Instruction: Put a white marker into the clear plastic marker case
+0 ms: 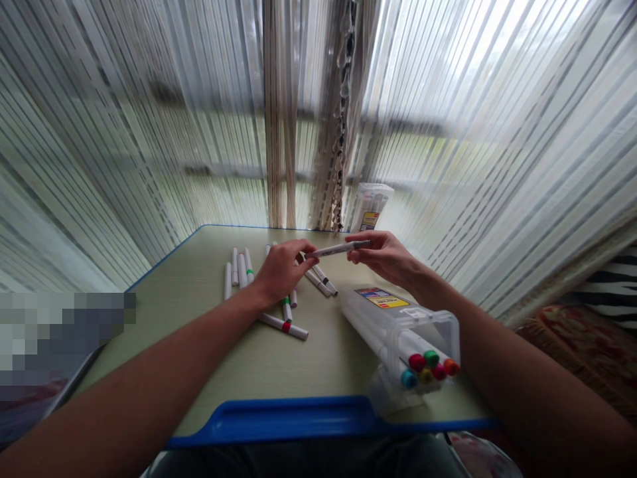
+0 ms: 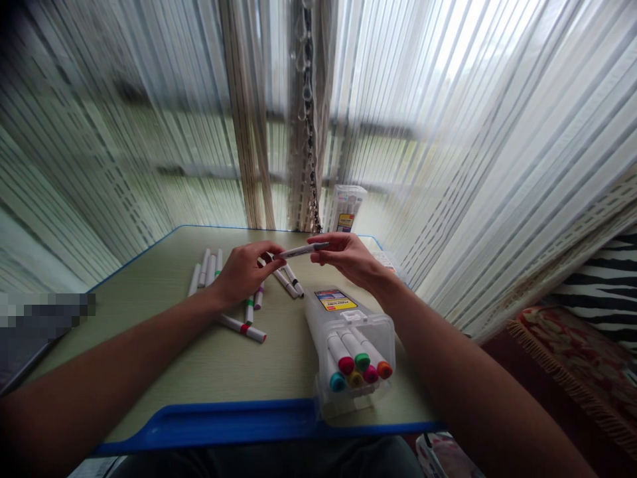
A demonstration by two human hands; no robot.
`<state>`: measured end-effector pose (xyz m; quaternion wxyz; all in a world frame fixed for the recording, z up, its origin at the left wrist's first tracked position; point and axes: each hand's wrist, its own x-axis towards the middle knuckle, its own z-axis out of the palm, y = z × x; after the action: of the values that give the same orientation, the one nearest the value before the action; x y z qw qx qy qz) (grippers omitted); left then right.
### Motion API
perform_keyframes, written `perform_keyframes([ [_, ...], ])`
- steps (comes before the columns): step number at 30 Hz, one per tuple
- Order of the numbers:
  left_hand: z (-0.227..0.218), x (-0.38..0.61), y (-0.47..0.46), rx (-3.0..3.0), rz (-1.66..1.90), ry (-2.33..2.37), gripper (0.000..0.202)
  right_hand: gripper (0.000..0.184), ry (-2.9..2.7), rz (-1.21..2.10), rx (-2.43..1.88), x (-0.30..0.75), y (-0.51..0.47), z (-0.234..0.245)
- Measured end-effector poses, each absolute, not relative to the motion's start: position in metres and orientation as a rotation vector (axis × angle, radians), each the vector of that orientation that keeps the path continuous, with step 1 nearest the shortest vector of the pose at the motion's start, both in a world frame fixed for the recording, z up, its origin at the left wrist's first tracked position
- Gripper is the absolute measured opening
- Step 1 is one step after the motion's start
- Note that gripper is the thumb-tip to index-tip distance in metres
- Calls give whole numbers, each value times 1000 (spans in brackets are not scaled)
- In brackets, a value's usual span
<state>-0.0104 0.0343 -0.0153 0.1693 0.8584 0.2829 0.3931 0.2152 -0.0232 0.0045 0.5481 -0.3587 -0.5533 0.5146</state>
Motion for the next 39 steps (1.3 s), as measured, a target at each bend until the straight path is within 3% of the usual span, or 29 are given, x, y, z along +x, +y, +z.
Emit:
perform_keyframes([
  [25,-11,-9,28,2279,1311,776,31,21,-1206,1045,-987,223,-13,0],
  [39,-16,-6,31,1912,1213,697,27,27,-1254,1041,-971,224,-14,0],
])
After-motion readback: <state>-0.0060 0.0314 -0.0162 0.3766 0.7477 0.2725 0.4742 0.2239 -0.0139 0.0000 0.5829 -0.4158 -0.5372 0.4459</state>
